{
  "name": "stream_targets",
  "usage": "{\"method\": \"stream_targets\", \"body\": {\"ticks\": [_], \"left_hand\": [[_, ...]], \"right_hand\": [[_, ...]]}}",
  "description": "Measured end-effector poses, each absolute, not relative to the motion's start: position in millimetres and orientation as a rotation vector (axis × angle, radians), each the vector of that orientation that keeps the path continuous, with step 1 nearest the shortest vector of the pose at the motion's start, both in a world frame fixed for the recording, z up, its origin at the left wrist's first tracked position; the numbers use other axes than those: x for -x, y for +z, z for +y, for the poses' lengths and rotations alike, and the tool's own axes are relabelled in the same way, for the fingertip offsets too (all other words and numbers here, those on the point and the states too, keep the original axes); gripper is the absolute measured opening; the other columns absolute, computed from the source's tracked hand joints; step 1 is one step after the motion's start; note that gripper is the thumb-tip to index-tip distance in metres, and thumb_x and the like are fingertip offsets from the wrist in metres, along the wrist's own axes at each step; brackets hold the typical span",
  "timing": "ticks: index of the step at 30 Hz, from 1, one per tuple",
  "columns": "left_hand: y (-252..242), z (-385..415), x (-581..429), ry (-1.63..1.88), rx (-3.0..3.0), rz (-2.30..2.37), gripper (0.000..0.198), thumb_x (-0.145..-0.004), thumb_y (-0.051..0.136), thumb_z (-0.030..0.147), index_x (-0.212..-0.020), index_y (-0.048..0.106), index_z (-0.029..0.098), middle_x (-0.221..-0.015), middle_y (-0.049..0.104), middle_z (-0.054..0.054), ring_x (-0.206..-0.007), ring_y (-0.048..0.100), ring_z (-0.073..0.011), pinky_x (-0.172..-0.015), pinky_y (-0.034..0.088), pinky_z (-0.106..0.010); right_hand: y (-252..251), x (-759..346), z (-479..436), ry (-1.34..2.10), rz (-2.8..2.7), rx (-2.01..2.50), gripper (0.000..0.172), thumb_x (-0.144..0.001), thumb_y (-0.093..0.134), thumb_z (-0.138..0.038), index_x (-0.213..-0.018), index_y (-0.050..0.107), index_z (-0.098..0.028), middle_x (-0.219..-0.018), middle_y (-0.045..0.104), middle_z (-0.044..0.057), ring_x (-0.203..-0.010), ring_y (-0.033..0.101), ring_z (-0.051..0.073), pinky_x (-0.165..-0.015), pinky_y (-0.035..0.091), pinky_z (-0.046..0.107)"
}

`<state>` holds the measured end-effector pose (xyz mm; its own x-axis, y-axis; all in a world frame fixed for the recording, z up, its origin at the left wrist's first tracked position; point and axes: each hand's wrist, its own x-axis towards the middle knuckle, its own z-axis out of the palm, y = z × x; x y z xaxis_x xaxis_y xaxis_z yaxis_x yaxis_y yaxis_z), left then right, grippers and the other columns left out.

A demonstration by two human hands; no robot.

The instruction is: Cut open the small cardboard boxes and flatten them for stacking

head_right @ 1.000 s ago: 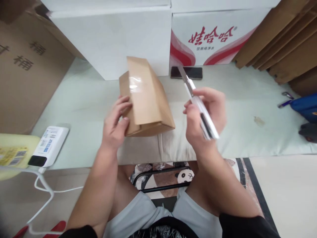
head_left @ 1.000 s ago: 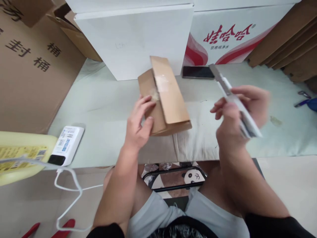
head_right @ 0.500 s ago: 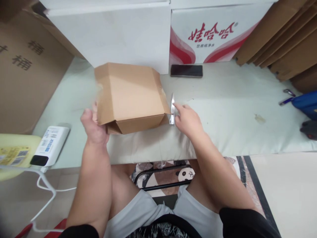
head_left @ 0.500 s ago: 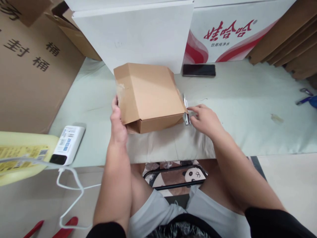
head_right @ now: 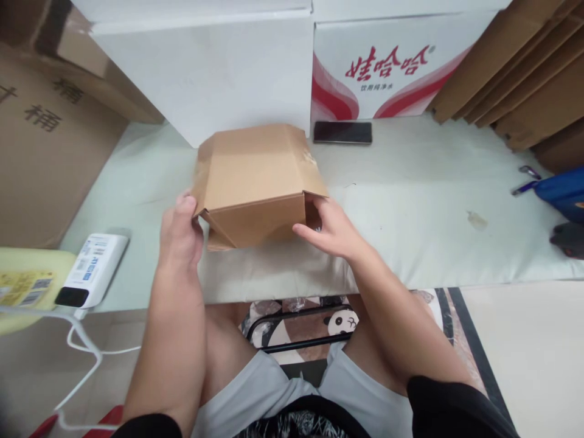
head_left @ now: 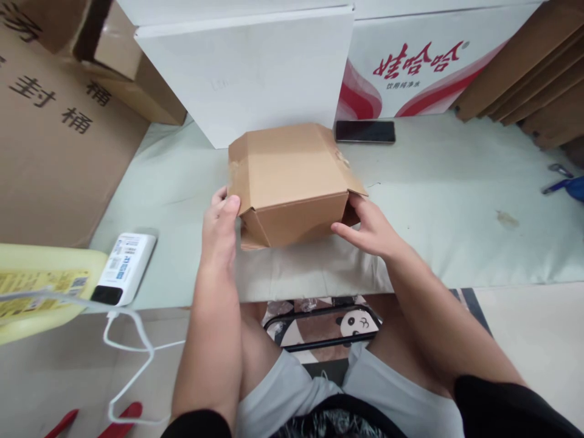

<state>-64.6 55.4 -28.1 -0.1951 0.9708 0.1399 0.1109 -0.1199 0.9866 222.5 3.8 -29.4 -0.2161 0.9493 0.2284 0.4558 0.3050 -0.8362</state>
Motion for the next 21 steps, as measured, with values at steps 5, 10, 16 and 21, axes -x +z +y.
{"method": "stream_targets", "body": {"ticks": [5, 10, 16, 21], "left_hand": [[-15, 50, 59, 1.512, -1.053, 1.411, 0.042, -0.08, 0.074, 0.048, -0.059, 0.053, 0.019, -0.061, 0.051, 0.002, -0.059, 0.047, -0.0114, -0.058, 0.039, -0.028], [-10, 49, 59, 1.514, -1.071, 1.603, 0.054, -0.088, 0.069, 0.046, -0.053, 0.035, 0.023, -0.05, 0.032, 0.006, -0.047, 0.029, -0.0085, -0.046, 0.018, -0.028], [-16, 52, 62, 1.621, -1.139, 1.457, 0.03, -0.087, 0.063, 0.044, -0.068, 0.063, 0.021, -0.064, 0.059, 0.0, -0.063, 0.056, -0.0163, -0.056, 0.04, -0.03], [-17, 47, 61, 1.53, -1.144, 1.175, 0.035, -0.079, 0.063, 0.053, -0.093, 0.075, 0.023, -0.078, 0.071, -0.005, -0.076, 0.069, -0.0244, -0.067, 0.052, -0.035]], "right_hand": [[-38, -221, 1, 0.812, -1.52, 1.344, 0.045, -0.08, 0.072, -0.052, -0.108, 0.052, -0.023, -0.098, 0.07, 0.007, -0.091, 0.068, 0.024, -0.084, 0.056, 0.043], [-32, -221, -1, 0.882, -1.351, 1.392, 0.054, -0.079, 0.072, -0.054, -0.119, 0.054, -0.024, -0.097, 0.072, 0.006, -0.088, 0.068, 0.024, -0.081, 0.056, 0.04], [-20, -225, -2, 1.109, -1.312, 1.229, 0.07, -0.076, 0.065, -0.079, -0.121, 0.067, -0.025, -0.126, 0.073, 0.01, -0.123, 0.066, 0.033, -0.102, 0.055, 0.048], [-20, -228, 3, 1.39, -0.95, 1.267, 0.077, -0.079, 0.05, -0.083, -0.124, 0.067, -0.023, -0.126, 0.074, 0.012, -0.121, 0.069, 0.035, -0.093, 0.06, 0.047]]}}
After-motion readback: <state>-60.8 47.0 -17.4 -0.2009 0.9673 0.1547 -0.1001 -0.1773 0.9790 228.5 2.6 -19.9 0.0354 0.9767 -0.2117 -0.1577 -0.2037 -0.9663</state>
